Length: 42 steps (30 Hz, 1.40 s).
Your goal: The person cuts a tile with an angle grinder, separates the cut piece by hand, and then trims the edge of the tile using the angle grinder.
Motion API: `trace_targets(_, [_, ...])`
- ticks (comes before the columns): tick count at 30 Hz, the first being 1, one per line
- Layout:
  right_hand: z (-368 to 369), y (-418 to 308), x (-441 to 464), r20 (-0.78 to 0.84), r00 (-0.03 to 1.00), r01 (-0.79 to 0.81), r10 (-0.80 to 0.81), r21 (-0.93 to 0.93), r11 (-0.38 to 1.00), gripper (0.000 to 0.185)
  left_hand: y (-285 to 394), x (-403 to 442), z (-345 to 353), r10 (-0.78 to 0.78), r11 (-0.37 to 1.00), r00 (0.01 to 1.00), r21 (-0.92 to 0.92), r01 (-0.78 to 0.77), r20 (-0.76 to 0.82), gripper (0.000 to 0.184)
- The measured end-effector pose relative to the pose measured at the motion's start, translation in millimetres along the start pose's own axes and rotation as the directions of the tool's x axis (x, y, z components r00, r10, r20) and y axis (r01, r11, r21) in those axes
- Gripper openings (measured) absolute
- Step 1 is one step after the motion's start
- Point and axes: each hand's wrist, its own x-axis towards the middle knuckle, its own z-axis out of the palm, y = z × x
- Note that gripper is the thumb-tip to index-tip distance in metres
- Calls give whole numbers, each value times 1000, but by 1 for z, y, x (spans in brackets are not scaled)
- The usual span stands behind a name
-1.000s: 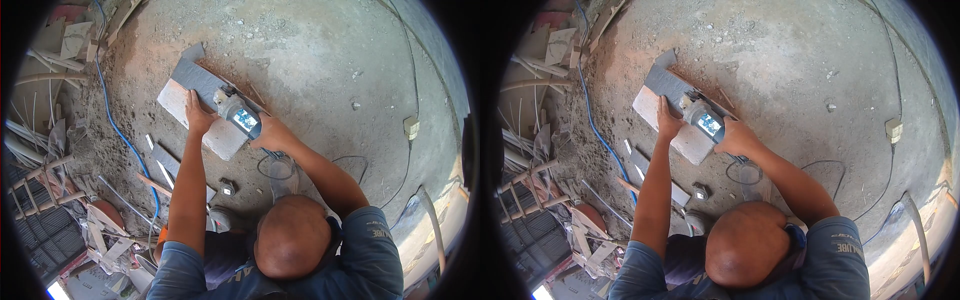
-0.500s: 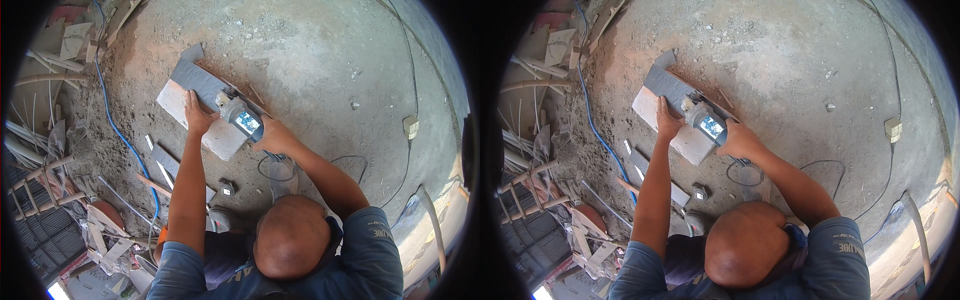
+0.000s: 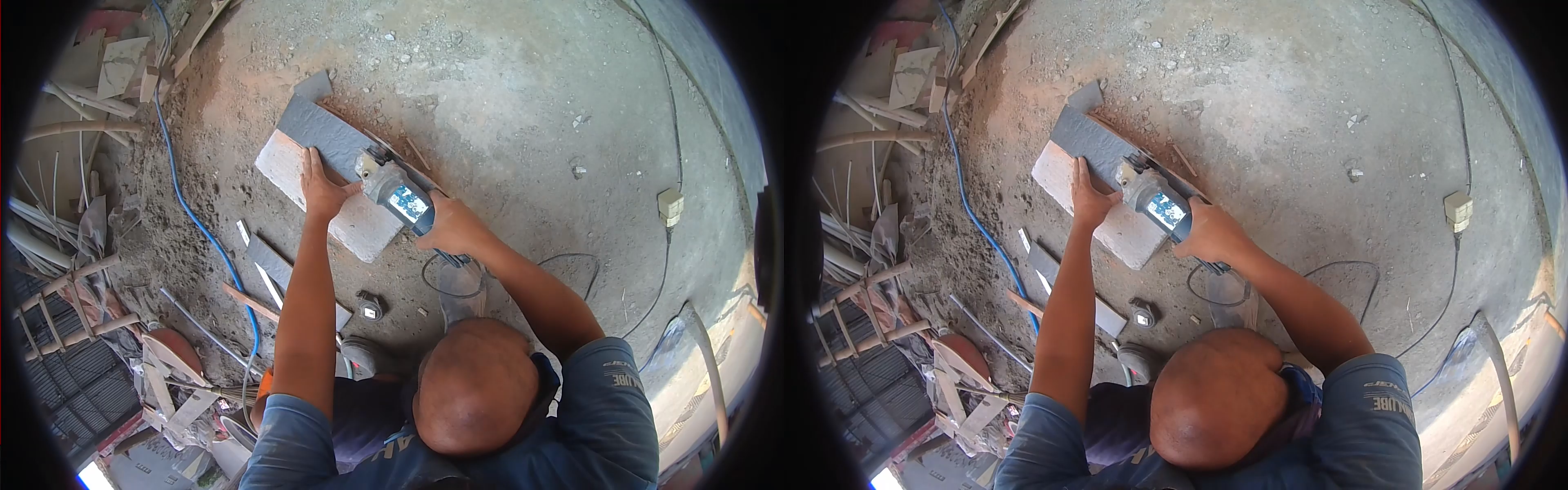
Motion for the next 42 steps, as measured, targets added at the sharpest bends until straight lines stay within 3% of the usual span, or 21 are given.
trace_targets(2, [0,1,-1,3,1000,-2,2,-9,1000,83,5,-2,-3,0,1000,1000,12,0,-15,126])
trace_targets(9, [4,10,-2,-7,1000,12,-12,-21,1000,86,6,-2,-4,4,1000,1000,-1,-4,-20,129])
trace_targets(11, [5,11,-1,-1,1000,5,-5,-29,1000,86,5,-1,-3,-5,999,1000,-35,5,-2,141])
trace_targets(14, [8,17,0,-4,1000,1,-1,-51,999,87,8,-2,-5,-13,1000,1000,10,13,-10,134])
trace_targets(34, [6,24,-14,-16,1000,-11,10,-27,1000,84,12,-2,-6,-12,1000,1000,16,12,-11,136])
trace_targets(36, [7,25,-16,-37,999,3,-3,10,1000,77,12,-2,-6,-14,1000,1000,14,14,-8,136])
trace_targets(42, [8,30,-18,-16,1000,4,-4,-17,1000,84,10,-1,-5,-14,1000,1000,12,14,-11,137])
